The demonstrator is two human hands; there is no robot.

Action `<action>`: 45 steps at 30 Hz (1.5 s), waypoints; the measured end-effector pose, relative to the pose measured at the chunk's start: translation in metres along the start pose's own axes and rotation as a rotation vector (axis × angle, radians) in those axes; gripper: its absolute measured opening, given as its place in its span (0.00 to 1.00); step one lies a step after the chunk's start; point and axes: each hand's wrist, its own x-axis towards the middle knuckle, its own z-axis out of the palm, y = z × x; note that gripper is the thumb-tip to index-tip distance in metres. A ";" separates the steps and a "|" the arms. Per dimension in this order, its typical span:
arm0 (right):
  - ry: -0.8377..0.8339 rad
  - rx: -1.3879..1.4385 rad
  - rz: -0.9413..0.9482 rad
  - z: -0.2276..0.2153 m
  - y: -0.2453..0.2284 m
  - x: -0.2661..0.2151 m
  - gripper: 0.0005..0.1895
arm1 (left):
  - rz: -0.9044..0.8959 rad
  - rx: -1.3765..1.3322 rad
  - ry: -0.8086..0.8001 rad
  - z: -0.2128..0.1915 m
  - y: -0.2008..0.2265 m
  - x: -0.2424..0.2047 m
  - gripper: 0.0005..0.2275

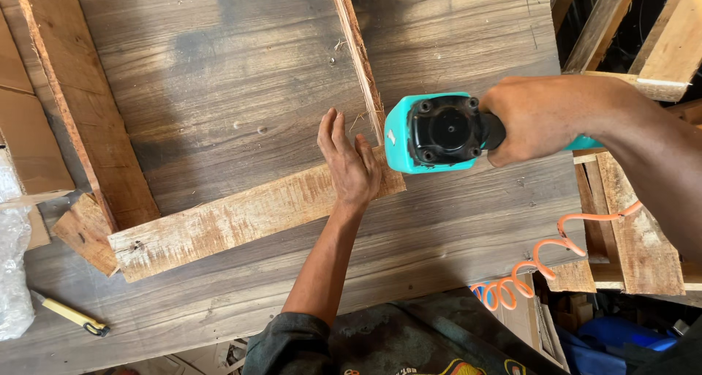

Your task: The person assembles a wooden frame by positioning planks and securing them with a pneumatic nail gun. They repeatedly align and fasten multiple wooden slats to form a rectangular structure on a workbench.

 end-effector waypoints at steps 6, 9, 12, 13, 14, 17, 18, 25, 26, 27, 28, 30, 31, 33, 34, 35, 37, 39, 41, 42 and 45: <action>-0.020 -0.123 -0.016 -0.008 -0.008 0.002 0.14 | 0.004 0.015 -0.012 -0.003 0.002 0.002 0.20; -0.013 -0.102 -0.006 -0.006 -0.003 0.007 0.11 | 0.022 0.014 0.000 -0.001 0.000 0.001 0.20; -0.060 -0.095 0.008 -0.003 -0.003 0.007 0.12 | 0.009 0.014 -0.006 0.001 0.000 -0.001 0.20; -0.061 -0.092 0.009 -0.004 -0.005 0.005 0.12 | 0.009 0.014 -0.010 0.000 0.000 0.000 0.20; -0.066 -0.094 0.018 -0.004 -0.007 0.004 0.10 | 0.012 0.021 -0.014 0.000 0.001 0.000 0.19; -0.070 -0.097 0.029 -0.004 -0.007 0.003 0.10 | 0.013 0.018 -0.021 0.001 0.001 -0.001 0.19; -0.068 -0.105 0.028 -0.004 -0.008 0.002 0.10 | 0.010 0.009 -0.019 0.000 0.001 -0.001 0.20; -0.089 -0.053 0.044 -0.002 -0.009 -0.005 0.09 | 0.007 0.010 -0.017 0.003 -0.005 -0.001 0.21; -0.070 -0.044 0.037 0.000 -0.007 -0.005 0.09 | 0.014 0.012 -0.005 0.004 -0.006 0.000 0.21; -0.053 -0.035 0.028 0.004 -0.006 -0.004 0.09 | 0.019 0.016 0.005 0.004 -0.008 -0.001 0.21; -0.051 -0.033 0.028 0.009 -0.004 -0.004 0.09 | 0.022 0.016 0.004 0.001 -0.007 -0.004 0.21; 0.015 -0.001 -0.046 0.014 0.004 -0.005 0.09 | 0.022 0.039 -0.004 0.001 -0.004 -0.002 0.21; 0.012 0.000 -0.047 0.014 0.007 -0.012 0.09 | 0.020 0.040 -0.006 0.002 -0.005 -0.004 0.21; -0.035 0.157 0.033 0.012 0.011 -0.023 0.07 | 0.012 0.039 0.008 0.005 -0.009 -0.004 0.21; -0.032 0.154 0.033 0.013 0.013 -0.027 0.07 | 0.013 0.038 0.012 0.005 -0.009 -0.003 0.21; -0.017 0.151 0.075 0.016 0.015 -0.030 0.08 | 0.007 0.034 0.014 0.005 -0.009 -0.004 0.21; -0.003 0.148 0.117 0.023 0.022 -0.032 0.10 | 0.000 0.030 0.016 0.006 -0.009 -0.004 0.22; -0.026 0.178 0.082 0.033 0.030 -0.029 0.13 | 0.014 0.032 0.005 0.004 -0.008 -0.003 0.21; -0.082 0.168 0.015 0.041 0.029 -0.024 0.09 | 0.014 0.035 0.009 0.004 -0.007 -0.003 0.21; -0.133 0.157 -0.052 0.044 0.028 -0.022 0.06 | 0.017 0.038 0.015 0.004 -0.006 -0.002 0.21; -0.111 0.030 -0.093 0.047 0.019 -0.018 0.09 | 0.012 0.036 0.002 0.004 -0.007 -0.002 0.20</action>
